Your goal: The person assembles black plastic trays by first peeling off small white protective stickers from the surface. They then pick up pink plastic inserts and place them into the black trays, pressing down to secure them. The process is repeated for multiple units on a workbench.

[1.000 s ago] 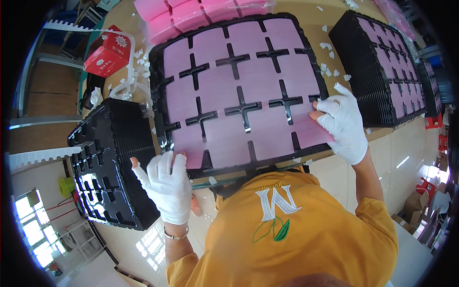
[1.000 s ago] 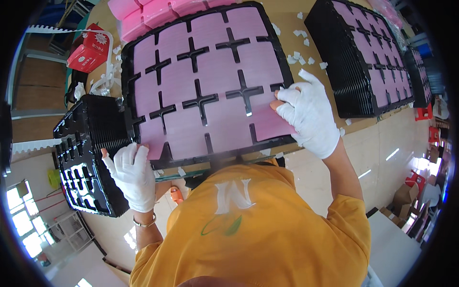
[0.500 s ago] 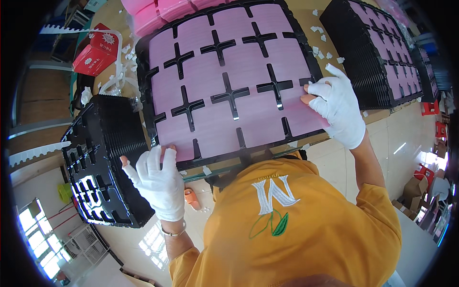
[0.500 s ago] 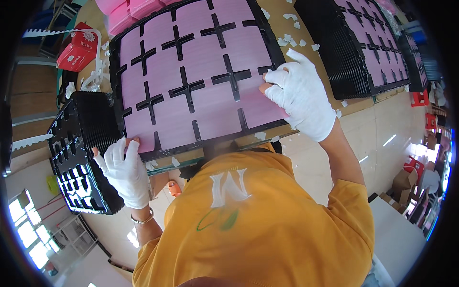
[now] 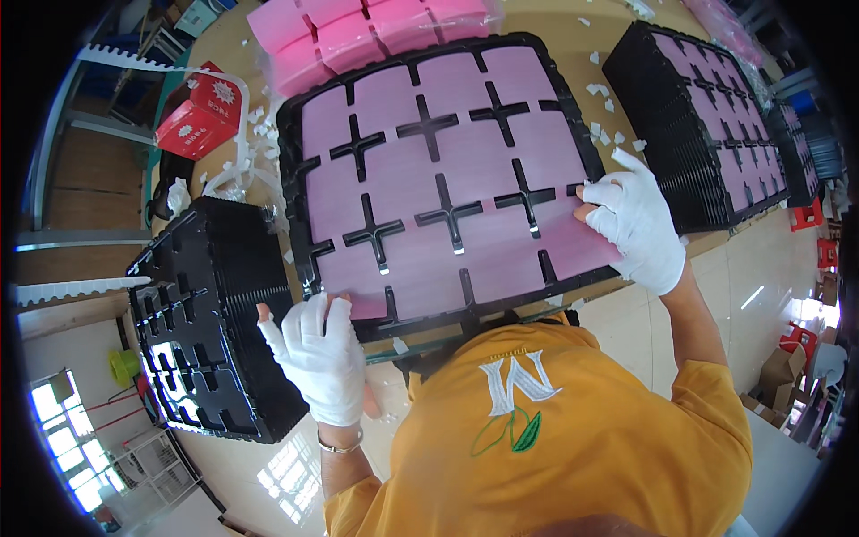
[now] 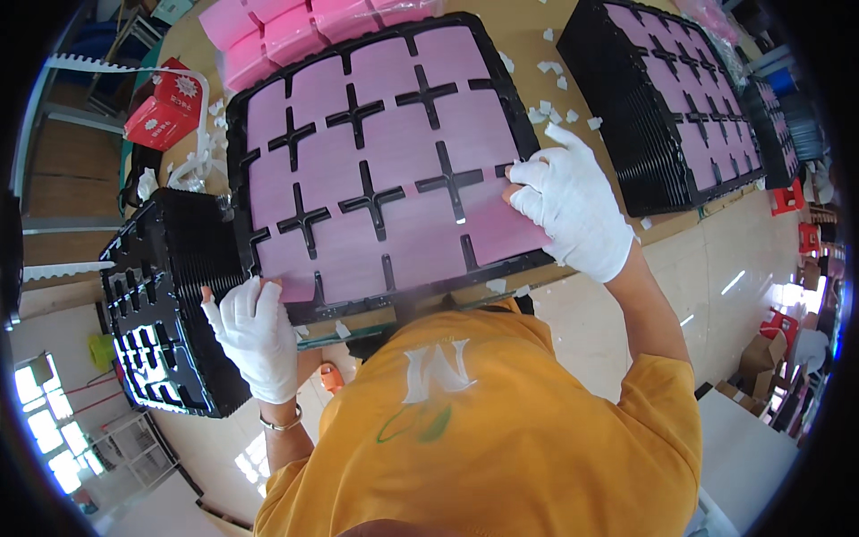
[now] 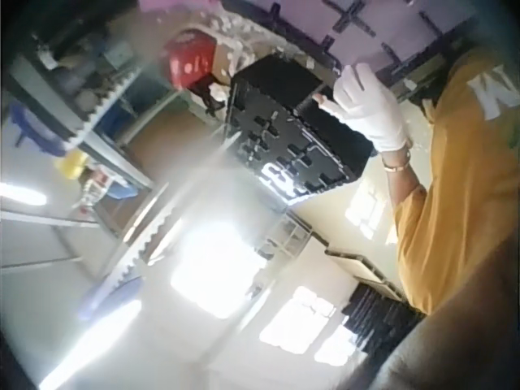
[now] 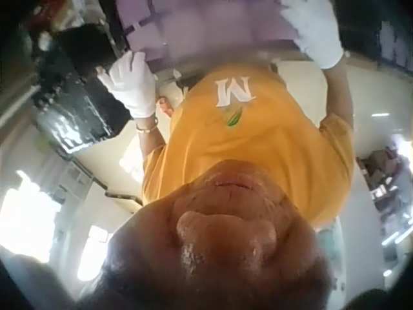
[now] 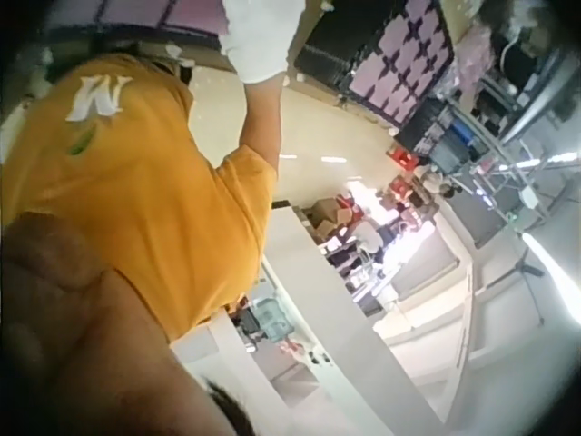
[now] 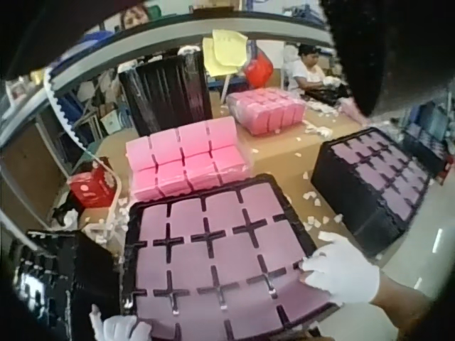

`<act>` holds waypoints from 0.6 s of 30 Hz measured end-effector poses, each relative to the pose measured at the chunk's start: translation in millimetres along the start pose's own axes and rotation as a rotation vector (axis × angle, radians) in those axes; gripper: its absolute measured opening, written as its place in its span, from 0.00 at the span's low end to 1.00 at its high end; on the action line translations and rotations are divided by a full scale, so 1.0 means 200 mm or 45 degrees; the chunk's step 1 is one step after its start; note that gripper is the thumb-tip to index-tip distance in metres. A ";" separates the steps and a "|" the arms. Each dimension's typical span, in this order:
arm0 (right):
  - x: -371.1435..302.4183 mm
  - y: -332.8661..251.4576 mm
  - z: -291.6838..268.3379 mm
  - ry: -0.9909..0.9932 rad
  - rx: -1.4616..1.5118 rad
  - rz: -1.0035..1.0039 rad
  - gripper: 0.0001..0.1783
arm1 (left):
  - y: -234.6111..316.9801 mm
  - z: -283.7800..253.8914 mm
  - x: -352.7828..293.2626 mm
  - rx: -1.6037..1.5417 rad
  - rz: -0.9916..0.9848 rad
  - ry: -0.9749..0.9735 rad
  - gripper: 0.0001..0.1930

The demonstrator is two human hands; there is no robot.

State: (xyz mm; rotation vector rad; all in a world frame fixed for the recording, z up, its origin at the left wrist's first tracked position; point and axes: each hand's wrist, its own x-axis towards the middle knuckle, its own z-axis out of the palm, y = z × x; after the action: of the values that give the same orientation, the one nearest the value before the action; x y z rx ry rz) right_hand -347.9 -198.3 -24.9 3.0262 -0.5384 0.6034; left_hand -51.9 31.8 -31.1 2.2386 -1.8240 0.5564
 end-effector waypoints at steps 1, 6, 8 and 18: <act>0.01 0.00 0.00 0.060 0.012 0.019 0.09 | 0.00 0.01 0.01 0.002 -0.014 0.014 0.16; 0.01 0.03 0.02 0.137 0.040 0.051 0.07 | -0.03 0.01 0.04 0.004 -0.030 0.054 0.16; 0.06 0.07 0.02 0.209 0.197 0.127 0.08 | -0.06 0.03 0.08 -0.095 -0.091 0.089 0.14; 0.33 0.27 -0.25 0.716 0.558 0.296 0.16 | -0.13 -0.27 0.39 -0.012 0.005 0.702 0.11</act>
State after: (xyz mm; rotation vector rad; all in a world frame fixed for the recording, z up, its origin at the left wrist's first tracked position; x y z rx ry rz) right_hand -327.8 -267.0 42.8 2.9412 -0.8073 1.7120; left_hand -21.7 -12.1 52.7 1.8232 -1.5350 1.0380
